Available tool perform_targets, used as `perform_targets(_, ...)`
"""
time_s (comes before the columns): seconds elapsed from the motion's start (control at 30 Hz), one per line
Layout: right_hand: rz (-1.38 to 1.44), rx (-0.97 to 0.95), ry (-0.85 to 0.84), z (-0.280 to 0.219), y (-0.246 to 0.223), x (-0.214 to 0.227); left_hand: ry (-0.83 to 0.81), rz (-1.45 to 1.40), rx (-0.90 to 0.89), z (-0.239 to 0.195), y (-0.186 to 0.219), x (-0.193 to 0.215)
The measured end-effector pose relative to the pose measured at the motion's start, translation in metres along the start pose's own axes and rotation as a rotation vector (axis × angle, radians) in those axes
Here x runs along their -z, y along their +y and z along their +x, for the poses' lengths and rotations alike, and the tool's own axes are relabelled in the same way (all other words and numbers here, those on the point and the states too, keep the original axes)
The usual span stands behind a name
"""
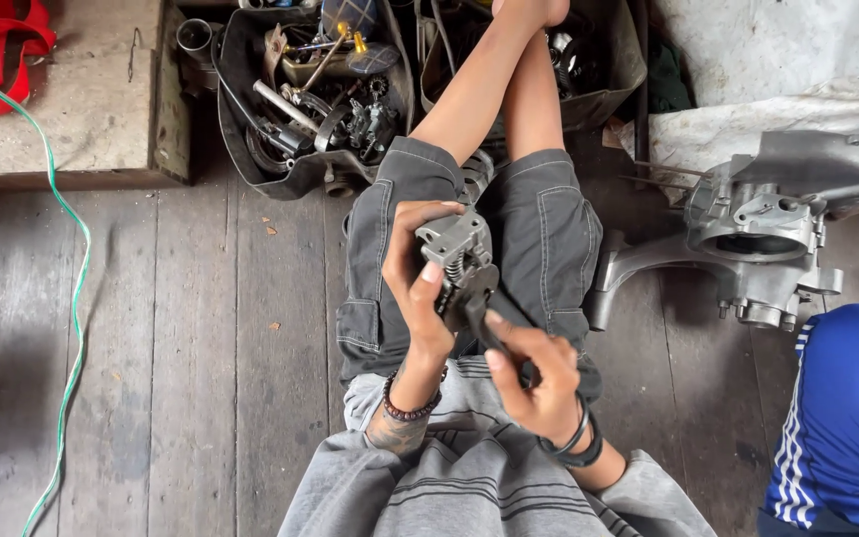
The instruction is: Inspecting various motorcycle engine components, such as cylinder heads and rocker arm assemblies, by hand to check for damage or wear.
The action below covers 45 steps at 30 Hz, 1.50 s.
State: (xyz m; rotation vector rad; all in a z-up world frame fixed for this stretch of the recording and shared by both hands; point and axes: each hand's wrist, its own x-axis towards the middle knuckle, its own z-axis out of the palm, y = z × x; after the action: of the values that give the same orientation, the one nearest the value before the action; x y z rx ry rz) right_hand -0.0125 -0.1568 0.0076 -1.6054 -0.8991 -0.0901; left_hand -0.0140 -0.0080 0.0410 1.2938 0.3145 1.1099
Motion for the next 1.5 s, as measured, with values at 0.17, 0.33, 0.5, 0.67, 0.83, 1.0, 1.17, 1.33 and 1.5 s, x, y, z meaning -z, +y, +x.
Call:
perform_targets(0.17,-0.001,0.022,0.033,-0.001,0.021,0.006,0.004,0.001,-0.003,-0.004,0.001,0.001)
perform_targets(0.33,-0.017,0.041,0.076,0.001,0.015,0.002,0.011,-0.007,-0.023,-0.003,0.002,0.003)
perform_targets(0.5,0.089,0.052,0.017,-0.003,0.018,-0.003,0.053,-0.015,-0.024,-0.002,-0.003,0.007)
perform_targets(0.67,0.102,0.039,0.005,-0.001,0.018,-0.002,0.044,-0.017,-0.001,-0.003,-0.005,0.006)
perform_targets(0.83,0.045,-0.085,-0.143,0.0,0.013,0.002,0.015,0.018,0.026,0.0,-0.001,0.011)
perform_targets(1.0,0.024,-0.133,-0.169,0.004,0.021,0.0,0.033,-0.015,0.09,0.003,-0.012,0.011)
perform_targets(1.17,0.024,-0.167,-0.166,-0.005,0.019,-0.006,0.056,-0.004,0.117,0.005,-0.017,0.011)
perform_targets(1.33,-0.128,-0.168,-0.136,0.004,0.017,-0.001,-0.002,0.126,0.017,0.003,-0.007,0.01)
perform_targets(1.5,-0.061,-0.038,-0.085,-0.007,0.019,-0.005,-0.01,0.115,0.013,0.004,0.008,0.009)
